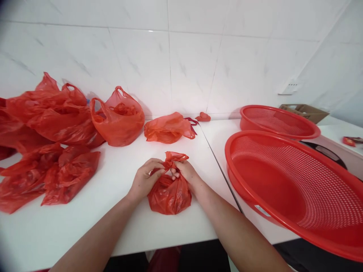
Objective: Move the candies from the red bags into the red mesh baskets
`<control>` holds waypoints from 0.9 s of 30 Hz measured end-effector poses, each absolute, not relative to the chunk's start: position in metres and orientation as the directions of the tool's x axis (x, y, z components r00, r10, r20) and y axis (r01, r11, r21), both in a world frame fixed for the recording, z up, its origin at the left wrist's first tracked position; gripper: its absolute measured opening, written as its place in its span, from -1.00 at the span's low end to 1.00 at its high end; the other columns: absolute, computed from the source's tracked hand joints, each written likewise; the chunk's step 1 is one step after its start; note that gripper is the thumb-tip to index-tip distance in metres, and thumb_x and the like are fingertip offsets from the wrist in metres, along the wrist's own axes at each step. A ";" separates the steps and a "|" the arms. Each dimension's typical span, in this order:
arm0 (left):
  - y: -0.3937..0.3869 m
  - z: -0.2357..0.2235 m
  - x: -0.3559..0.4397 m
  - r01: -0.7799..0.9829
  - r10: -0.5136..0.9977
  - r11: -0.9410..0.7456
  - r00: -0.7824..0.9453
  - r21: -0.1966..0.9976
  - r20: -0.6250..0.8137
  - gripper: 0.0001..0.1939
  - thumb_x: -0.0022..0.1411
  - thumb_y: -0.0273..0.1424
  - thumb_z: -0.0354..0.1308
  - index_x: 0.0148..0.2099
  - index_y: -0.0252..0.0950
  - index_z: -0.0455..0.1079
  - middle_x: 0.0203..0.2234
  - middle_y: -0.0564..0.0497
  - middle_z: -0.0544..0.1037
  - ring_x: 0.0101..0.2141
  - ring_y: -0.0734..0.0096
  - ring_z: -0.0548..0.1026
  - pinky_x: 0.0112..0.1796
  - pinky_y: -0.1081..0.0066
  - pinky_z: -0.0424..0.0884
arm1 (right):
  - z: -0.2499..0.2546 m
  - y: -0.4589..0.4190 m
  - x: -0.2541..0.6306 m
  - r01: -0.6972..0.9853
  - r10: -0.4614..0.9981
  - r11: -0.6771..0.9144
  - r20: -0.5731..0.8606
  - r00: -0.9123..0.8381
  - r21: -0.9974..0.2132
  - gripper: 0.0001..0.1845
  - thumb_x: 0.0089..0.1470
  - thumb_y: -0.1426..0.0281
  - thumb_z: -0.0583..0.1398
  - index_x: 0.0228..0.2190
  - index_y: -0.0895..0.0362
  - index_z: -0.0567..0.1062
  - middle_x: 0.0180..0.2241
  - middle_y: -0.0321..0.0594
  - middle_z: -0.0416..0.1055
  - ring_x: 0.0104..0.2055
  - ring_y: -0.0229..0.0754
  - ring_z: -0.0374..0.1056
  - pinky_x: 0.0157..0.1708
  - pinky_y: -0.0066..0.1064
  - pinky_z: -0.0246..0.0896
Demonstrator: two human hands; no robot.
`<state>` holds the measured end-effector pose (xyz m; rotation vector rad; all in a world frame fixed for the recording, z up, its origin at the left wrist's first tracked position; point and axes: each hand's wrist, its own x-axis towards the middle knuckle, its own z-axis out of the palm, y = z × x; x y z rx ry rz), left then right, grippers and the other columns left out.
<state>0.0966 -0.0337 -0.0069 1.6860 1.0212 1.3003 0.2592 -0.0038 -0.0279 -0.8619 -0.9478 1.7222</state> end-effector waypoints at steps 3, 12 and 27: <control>-0.028 -0.010 0.091 0.132 0.945 -0.322 0.098 0.937 0.311 -0.96 0.05 -0.44 0.23 -0.37 -0.21 0.50 -0.33 0.01 0.47 -0.30 0.36 0.40 -0.26 0.45 0.27 | -0.026 -0.005 0.262 -0.424 0.945 -0.231 -0.098 -0.313 -0.876 -0.74 -0.12 0.24 0.28 -0.60 0.16 0.41 -0.75 -0.44 0.20 -0.74 -0.45 -0.04 -0.67 -0.51 0.13; -0.026 -0.011 0.087 0.262 0.929 -0.358 0.198 0.896 0.313 -0.91 0.13 -0.37 0.16 -0.33 -0.23 0.48 -0.33 0.02 0.47 -0.30 0.38 0.42 -0.30 0.46 0.29 | -0.024 -0.006 0.268 -0.440 0.931 -0.233 -0.069 -0.358 -0.867 -0.80 -0.03 0.29 0.23 -0.53 0.17 0.40 -0.74 -0.47 0.15 -0.74 -0.46 -0.08 -0.68 -0.56 0.10; -0.024 -0.015 0.084 0.289 0.983 -0.172 0.118 0.942 0.143 -0.79 0.17 -0.24 0.08 -0.39 -0.27 0.35 -0.50 0.08 0.44 -0.47 0.45 0.38 -0.42 0.46 0.31 | -0.017 -0.014 0.270 -0.452 0.876 -0.258 -0.010 -0.482 -0.854 -0.54 0.08 0.01 0.13 -0.52 0.17 0.40 -0.70 -0.38 0.21 -0.62 -0.33 0.17 -0.52 -0.48 0.09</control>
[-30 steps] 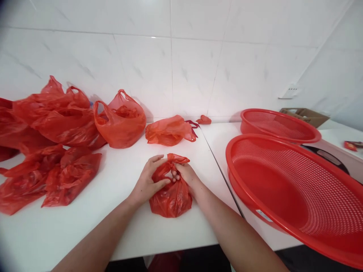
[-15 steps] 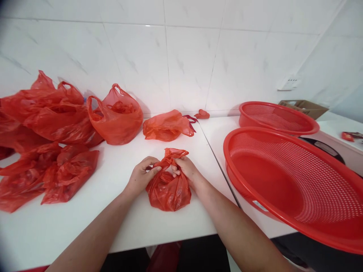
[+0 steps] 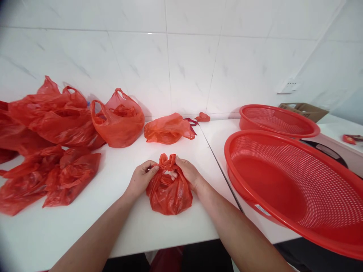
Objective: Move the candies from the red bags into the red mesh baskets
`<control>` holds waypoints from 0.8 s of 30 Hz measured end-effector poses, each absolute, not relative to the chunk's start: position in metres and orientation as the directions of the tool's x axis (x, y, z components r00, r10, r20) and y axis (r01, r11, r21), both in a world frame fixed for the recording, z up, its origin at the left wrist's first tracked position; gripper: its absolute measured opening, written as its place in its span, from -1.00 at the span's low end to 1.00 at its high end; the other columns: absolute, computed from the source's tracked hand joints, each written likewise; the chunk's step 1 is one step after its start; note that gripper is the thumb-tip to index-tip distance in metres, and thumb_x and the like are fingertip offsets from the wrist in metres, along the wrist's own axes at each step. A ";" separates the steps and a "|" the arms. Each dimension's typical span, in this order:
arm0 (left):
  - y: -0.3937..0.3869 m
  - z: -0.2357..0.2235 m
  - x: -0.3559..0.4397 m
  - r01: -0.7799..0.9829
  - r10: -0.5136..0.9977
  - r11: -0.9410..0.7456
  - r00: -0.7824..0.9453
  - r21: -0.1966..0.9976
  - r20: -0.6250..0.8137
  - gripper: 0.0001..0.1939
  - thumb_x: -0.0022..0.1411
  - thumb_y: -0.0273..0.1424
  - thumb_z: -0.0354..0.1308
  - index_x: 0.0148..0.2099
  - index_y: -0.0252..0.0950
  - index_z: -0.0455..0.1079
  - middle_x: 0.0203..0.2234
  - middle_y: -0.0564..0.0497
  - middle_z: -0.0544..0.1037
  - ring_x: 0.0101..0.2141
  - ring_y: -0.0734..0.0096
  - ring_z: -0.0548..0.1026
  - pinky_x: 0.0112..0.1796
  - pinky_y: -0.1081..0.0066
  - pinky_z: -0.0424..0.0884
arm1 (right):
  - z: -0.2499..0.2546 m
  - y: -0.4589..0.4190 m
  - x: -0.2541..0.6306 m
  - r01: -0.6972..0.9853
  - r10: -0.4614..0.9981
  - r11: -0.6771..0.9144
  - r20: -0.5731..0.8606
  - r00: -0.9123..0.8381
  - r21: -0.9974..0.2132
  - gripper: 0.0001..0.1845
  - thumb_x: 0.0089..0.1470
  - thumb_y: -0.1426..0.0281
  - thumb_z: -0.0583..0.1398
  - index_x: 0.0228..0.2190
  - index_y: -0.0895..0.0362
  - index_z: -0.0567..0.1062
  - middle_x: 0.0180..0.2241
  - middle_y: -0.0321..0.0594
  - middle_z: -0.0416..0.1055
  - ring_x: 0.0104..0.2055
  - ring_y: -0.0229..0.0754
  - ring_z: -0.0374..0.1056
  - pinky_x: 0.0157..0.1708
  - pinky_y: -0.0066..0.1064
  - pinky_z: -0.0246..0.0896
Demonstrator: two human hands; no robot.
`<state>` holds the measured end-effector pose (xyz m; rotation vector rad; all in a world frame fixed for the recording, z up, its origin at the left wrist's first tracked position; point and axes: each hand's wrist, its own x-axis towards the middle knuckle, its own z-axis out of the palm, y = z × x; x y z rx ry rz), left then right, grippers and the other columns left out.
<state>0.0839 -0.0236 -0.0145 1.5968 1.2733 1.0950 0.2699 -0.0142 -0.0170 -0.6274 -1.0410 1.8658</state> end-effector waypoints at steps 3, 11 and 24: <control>-0.024 -0.014 0.084 0.295 0.983 -0.174 0.110 0.939 0.147 -0.78 0.17 -0.24 0.08 -0.41 -0.27 0.34 -0.52 0.09 0.43 -0.49 0.47 0.36 -0.43 0.47 0.30 | -0.022 -0.012 0.271 -0.460 0.875 -0.234 0.021 -0.484 -0.857 -0.55 0.06 0.02 0.16 -0.42 0.19 0.46 -0.71 -0.38 0.23 -0.62 -0.32 0.18 -0.51 -0.46 0.10; -0.023 -0.013 0.084 0.287 0.984 -0.176 0.086 0.942 0.157 -0.78 0.16 -0.23 0.10 -0.43 -0.27 0.34 -0.53 0.10 0.43 -0.51 0.48 0.35 -0.45 0.47 0.31 | -0.022 -0.015 0.272 -0.243 0.904 -0.065 0.046 -0.426 -0.968 -0.54 -0.16 0.44 0.34 -0.16 0.04 0.38 -0.46 -0.41 0.38 -0.51 -0.36 0.26 -0.42 -0.47 0.19; -0.025 -0.016 0.086 0.393 0.958 -0.287 0.125 0.874 0.258 -0.90 0.14 -0.36 0.10 -0.40 -0.24 0.36 -0.44 0.10 0.46 -0.42 0.47 0.40 -0.37 0.45 0.31 | -0.021 -0.011 0.271 -0.073 0.942 0.065 0.085 -0.323 -0.995 -0.55 -0.19 0.48 0.27 -0.18 0.04 0.37 -0.36 -0.39 0.40 -0.41 -0.31 0.30 -0.36 -0.45 0.22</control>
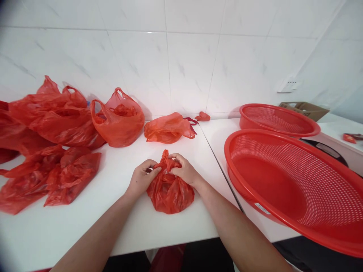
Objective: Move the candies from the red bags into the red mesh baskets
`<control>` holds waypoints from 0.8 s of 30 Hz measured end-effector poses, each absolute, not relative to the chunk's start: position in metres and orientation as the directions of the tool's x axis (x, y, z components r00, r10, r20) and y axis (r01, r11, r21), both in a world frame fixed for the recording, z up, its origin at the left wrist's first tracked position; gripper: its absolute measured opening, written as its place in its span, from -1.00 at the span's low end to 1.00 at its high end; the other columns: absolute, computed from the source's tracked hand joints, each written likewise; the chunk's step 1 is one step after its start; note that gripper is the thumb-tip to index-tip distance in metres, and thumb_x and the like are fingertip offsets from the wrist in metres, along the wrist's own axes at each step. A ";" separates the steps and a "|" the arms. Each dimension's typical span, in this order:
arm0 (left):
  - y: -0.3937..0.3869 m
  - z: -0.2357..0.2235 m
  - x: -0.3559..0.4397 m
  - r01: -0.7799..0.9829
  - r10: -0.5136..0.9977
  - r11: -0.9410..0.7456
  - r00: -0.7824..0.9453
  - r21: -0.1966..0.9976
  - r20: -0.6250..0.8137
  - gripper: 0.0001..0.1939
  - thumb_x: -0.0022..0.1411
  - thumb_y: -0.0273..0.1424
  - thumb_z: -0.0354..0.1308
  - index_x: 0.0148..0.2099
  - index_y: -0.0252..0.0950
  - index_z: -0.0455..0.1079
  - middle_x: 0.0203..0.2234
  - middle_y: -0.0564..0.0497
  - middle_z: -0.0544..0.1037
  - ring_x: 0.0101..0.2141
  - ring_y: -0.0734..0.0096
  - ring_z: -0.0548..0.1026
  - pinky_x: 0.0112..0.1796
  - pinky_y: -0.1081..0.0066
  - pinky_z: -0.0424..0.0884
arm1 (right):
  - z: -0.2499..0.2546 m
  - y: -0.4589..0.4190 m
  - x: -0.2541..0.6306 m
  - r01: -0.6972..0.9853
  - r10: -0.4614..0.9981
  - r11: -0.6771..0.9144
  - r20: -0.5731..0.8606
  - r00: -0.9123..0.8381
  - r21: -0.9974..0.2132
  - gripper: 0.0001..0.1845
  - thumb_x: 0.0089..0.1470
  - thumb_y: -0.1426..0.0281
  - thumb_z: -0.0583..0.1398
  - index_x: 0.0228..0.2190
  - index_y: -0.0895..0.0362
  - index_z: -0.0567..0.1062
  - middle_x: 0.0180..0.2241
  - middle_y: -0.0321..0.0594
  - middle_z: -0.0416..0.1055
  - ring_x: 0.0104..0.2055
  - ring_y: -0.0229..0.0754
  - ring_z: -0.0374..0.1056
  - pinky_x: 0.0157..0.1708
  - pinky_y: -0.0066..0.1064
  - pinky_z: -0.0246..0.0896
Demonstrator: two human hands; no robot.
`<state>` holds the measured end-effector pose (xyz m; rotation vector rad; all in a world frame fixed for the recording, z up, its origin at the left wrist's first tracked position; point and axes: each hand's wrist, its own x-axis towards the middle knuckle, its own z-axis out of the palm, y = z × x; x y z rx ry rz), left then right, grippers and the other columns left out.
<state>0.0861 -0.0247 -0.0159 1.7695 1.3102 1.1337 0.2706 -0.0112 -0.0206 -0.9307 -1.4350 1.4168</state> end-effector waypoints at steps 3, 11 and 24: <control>-0.025 -0.016 0.085 0.416 0.940 -0.341 0.124 0.843 0.319 -0.92 0.14 -0.42 0.08 -0.40 -0.23 0.35 -0.44 0.11 0.45 -0.40 0.47 0.40 -0.35 0.45 0.30 | -0.017 -0.014 0.272 -0.208 0.925 -0.043 0.040 -0.379 -0.977 -0.61 -0.07 0.39 0.20 -0.13 0.03 0.37 -0.45 -0.40 0.35 -0.53 -0.36 0.21 -0.46 -0.49 0.14; -0.026 -0.017 0.084 0.437 0.887 -0.459 0.177 0.774 0.426 -0.82 0.07 -0.57 -0.01 -0.36 -0.22 0.36 -0.40 0.08 0.42 -0.36 0.46 0.38 -0.33 0.45 0.30 | -0.019 -0.010 0.273 -0.297 0.923 -0.132 -0.007 -0.385 -0.946 -0.61 0.06 0.09 0.15 -0.20 0.10 0.40 -0.59 -0.40 0.30 -0.63 -0.38 0.13 -0.59 -0.52 0.04; -0.029 -0.014 0.087 0.427 0.881 -0.471 0.185 0.772 0.435 -0.88 0.11 -0.53 0.07 -0.36 -0.22 0.38 -0.38 0.06 0.42 -0.34 0.44 0.41 -0.31 0.44 0.36 | -0.025 -0.012 0.266 0.143 0.971 0.164 0.134 -0.197 -0.976 -0.75 -0.10 0.45 0.21 -0.27 0.09 0.45 -0.34 -0.30 0.45 -0.29 -0.18 0.37 -0.24 -0.32 0.24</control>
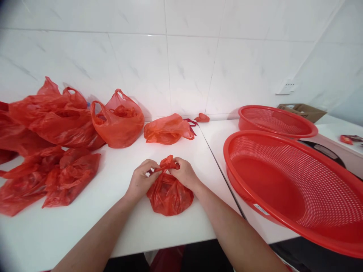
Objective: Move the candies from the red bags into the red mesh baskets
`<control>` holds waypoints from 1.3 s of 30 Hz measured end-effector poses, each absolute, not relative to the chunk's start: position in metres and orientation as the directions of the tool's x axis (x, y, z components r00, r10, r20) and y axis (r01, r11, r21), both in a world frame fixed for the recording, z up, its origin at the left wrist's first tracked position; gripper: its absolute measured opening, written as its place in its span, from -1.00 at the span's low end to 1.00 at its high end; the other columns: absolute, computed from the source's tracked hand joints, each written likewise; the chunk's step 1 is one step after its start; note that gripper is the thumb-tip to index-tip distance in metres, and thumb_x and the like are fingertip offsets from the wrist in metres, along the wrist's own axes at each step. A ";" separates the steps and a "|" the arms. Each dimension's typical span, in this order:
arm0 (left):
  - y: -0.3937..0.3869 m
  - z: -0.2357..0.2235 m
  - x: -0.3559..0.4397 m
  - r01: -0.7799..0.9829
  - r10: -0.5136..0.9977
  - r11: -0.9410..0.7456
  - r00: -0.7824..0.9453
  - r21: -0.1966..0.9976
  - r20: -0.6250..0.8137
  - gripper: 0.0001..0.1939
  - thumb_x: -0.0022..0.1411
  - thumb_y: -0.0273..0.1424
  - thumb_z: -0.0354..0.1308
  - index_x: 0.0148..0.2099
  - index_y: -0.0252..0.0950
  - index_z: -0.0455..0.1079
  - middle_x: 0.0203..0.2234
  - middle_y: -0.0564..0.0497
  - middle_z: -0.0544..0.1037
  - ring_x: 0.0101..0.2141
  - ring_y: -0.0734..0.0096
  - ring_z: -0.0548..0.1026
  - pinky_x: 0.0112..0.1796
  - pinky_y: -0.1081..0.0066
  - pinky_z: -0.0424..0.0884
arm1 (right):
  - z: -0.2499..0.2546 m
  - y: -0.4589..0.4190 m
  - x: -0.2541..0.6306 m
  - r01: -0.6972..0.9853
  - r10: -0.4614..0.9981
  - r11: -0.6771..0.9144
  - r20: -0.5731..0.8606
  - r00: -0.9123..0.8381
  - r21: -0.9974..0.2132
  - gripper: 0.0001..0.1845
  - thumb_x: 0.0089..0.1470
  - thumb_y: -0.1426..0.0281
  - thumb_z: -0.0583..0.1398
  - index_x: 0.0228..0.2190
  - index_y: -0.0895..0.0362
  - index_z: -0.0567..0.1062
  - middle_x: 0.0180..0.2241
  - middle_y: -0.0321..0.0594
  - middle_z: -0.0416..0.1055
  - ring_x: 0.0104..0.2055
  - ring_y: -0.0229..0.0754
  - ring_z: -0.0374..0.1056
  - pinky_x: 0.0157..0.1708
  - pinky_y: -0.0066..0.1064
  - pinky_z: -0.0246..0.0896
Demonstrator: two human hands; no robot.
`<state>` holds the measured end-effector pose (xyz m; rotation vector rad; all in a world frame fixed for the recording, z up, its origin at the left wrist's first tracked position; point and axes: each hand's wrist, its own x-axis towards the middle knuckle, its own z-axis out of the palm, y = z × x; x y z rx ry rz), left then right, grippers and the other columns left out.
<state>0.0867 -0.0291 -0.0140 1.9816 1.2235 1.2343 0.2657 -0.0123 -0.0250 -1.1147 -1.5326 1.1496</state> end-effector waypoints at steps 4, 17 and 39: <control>-0.029 -0.013 0.088 0.409 0.884 -0.468 0.215 0.783 0.416 -0.91 0.12 -0.50 0.10 -0.36 -0.21 0.39 -0.35 0.06 0.40 -0.33 0.44 0.40 -0.30 0.43 0.36 | -0.027 -0.008 0.266 0.156 0.980 0.177 0.158 -0.124 -0.972 -0.83 -0.07 0.47 0.13 -0.41 0.10 0.51 -0.47 -0.34 0.43 -0.39 -0.23 0.33 -0.29 -0.36 0.20; -0.026 -0.007 0.076 0.499 0.773 -0.584 0.100 0.640 0.627 -0.95 0.18 -0.46 0.05 -0.34 -0.22 0.29 -0.25 -0.02 0.41 -0.19 0.32 0.41 -0.14 0.29 0.34 | -0.012 0.006 0.299 -0.586 0.999 -0.033 -0.013 -0.037 -0.810 -0.66 -0.18 0.35 0.35 -0.26 0.10 0.53 -0.43 -0.30 0.46 -0.41 -0.27 0.37 -0.32 -0.40 0.29; 0.002 -0.024 0.037 0.670 0.838 -0.290 -0.167 0.683 0.520 -0.91 0.16 -0.35 0.08 -0.26 -0.22 0.33 -0.27 -0.03 0.45 -0.20 0.23 0.41 -0.24 0.27 0.34 | -0.042 0.041 0.343 -0.595 0.970 0.090 -0.065 0.235 -0.799 -0.68 -0.23 0.47 0.33 -0.35 0.04 0.41 -0.54 -0.38 0.36 -0.51 -0.32 0.34 -0.45 -0.44 0.36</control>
